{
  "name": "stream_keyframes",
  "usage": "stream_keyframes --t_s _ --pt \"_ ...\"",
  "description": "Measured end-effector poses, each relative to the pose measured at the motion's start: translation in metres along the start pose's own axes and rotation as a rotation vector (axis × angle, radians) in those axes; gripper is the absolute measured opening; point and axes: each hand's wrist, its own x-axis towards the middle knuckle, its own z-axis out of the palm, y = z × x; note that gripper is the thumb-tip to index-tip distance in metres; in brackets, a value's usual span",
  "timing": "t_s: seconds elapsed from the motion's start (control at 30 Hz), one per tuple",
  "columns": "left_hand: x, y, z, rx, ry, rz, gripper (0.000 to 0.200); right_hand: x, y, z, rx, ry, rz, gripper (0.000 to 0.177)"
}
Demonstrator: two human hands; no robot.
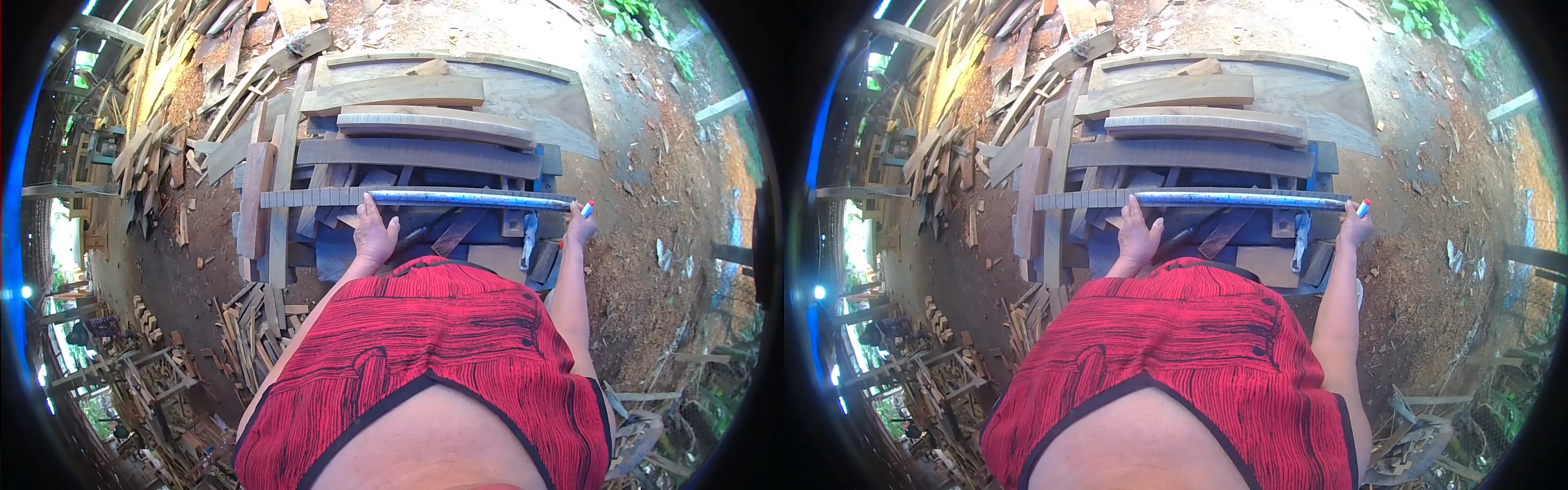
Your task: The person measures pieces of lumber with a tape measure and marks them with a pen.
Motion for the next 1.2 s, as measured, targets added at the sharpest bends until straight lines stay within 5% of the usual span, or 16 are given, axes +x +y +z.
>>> stream_keyframes --t_s 0.43,0.83,1.1,1.2 --pt "0.001 0.009 -0.011 0.142 -0.025 0.077 0.087 0.0 0.002 0.0 0.056 0.004 -0.004 0.008" --pt "-0.004 0.007 -0.012 0.062 -0.045 0.047 0.086 0.004 0.003 -0.003 0.067 -0.021 0.036 0.011" --pt "-0.011 -0.001 -0.013 -0.23 0.134 0.196 0.087 0.007 0.007 -0.002 0.016 -0.042 0.017 0.01" --pt "-0.016 0.011 -0.022 -0.095 0.025 0.189 0.089 0.005 0.003 -0.001 0.025 -0.039 0.012 0.009"
